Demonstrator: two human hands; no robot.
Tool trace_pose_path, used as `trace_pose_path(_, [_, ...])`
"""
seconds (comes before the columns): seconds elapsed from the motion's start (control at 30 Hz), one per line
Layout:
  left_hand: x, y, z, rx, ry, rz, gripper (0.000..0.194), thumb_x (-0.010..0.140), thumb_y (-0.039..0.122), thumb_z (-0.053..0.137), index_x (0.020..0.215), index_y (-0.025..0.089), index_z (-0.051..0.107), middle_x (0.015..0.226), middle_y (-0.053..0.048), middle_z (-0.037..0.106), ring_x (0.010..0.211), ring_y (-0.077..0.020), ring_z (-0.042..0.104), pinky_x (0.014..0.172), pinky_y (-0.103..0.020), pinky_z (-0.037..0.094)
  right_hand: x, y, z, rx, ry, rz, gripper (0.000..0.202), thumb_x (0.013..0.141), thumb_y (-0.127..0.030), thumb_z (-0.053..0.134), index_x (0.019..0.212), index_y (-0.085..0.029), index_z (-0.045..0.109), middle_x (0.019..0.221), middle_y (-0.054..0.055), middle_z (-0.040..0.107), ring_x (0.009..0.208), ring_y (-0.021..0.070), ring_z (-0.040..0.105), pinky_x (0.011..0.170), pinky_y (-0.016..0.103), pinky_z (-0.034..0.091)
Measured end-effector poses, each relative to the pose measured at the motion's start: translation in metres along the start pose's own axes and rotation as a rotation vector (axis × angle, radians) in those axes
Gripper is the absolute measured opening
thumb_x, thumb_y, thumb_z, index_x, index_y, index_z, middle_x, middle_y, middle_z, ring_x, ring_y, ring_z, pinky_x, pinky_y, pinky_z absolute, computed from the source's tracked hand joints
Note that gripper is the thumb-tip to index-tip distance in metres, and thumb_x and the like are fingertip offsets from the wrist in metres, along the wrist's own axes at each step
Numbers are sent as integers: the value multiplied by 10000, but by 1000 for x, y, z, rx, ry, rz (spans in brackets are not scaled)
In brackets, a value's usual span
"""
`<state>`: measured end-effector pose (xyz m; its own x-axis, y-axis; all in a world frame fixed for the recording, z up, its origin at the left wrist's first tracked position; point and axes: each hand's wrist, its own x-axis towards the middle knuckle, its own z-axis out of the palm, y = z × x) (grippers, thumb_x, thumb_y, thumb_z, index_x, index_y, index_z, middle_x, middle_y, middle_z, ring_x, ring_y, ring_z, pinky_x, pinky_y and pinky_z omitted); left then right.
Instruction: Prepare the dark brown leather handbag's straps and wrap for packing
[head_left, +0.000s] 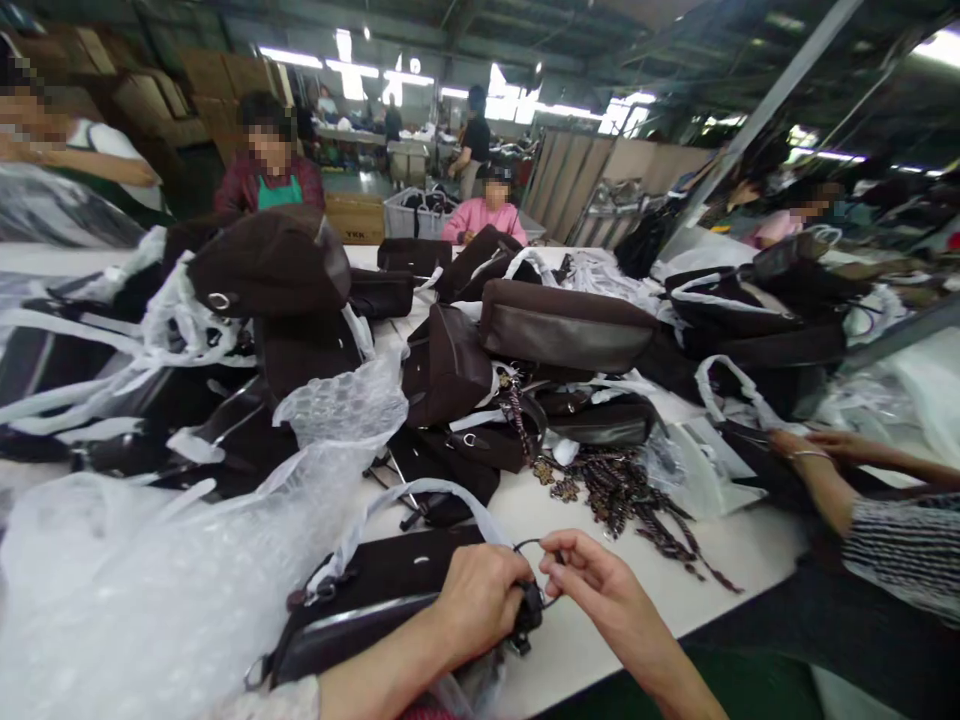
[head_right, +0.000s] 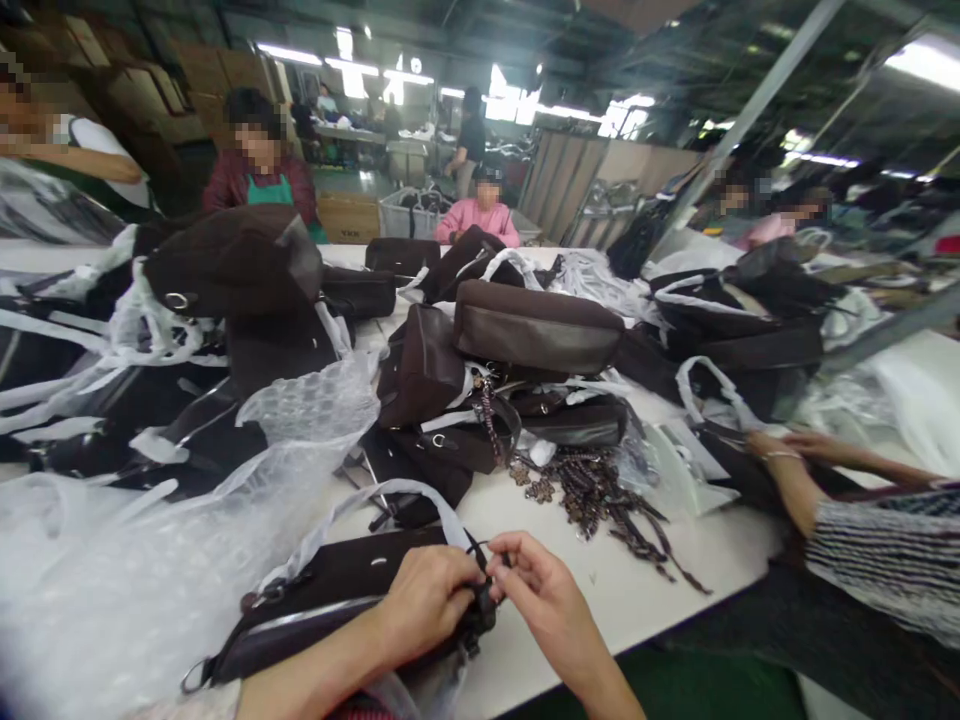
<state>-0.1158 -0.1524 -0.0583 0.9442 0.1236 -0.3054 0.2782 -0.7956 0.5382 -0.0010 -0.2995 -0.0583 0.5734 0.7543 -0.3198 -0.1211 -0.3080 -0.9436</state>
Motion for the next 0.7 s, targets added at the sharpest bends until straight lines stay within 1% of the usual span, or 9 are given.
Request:
trace_pose_path(0.1, [1,6,4,-19,21,-76,269,908,120,460,1034,150,696,1070,-139,728,1040,-309,672,888,-410,517,2,5,-3,55,15,2,532,748,-664,752,987,-199,651,832,9,631,741,184,635,749,354,506])
trace_pose_path(0.17, [2,5,7,-52,20,-114,234,882,136,496,1003,99,693,1022,-193,717,992,-352,672,863,-463,509,5,4,-3,55,5,-1,549,741,-678,748,983,-194,655,833,15,636,730,184,630,733,352,497])
trace_pose_path(0.23, [4,-3,7,-130,11,-92,158,842,144,553,907,115,694,968,-157,711,971,-330,664,871,-439,495,9,2,-2,37,-11,-1,544,749,-676,742,982,-190,665,826,14,633,716,180,627,713,343,484])
trace_pose_path(0.37, [2,-30,3,-365,-25,4,84,801,118,571,808,154,647,918,-27,646,864,-172,619,768,-245,486,16,4,-4,128,-4,23,516,731,-634,786,977,-195,671,807,-6,624,666,146,592,680,318,473])
trace_pose_path(0.47, [-4,-40,-1,-508,-50,30,113,788,110,568,863,150,642,896,-3,599,798,-133,580,717,-208,480,14,8,-6,274,-22,55,488,725,-575,824,1001,-206,664,828,-16,638,618,115,556,676,312,489])
trace_pose_path(0.53, [-8,-38,1,-563,16,84,252,784,90,564,1009,168,643,949,-9,597,848,-143,584,771,-229,491,9,5,-5,298,-67,42,433,776,-535,803,1021,-208,663,853,-6,655,640,122,580,683,306,484])
trace_pose_path(0.57, [-11,-37,3,-538,74,121,346,782,74,564,1106,181,622,1024,-23,604,922,-161,589,836,-256,494,6,2,-5,287,-90,26,397,810,-518,780,1029,-208,664,866,1,662,663,130,597,685,302,477])
trace_pose_path(0.63, [-16,-35,12,-348,196,139,495,799,67,583,1277,191,540,1223,-78,585,1106,-225,560,982,-353,471,-1,-5,-4,256,-108,-7,357,856,-503,740,1038,-205,668,867,11,666,686,138,606,675,295,464])
trace_pose_path(0.7, [-23,-39,25,-48,255,35,463,863,130,604,1316,165,512,1298,-134,562,1181,-302,526,1029,-472,448,-3,-8,-4,235,-70,-14,370,854,-520,735,1018,-194,675,790,-1,646,646,128,577,633,279,446])
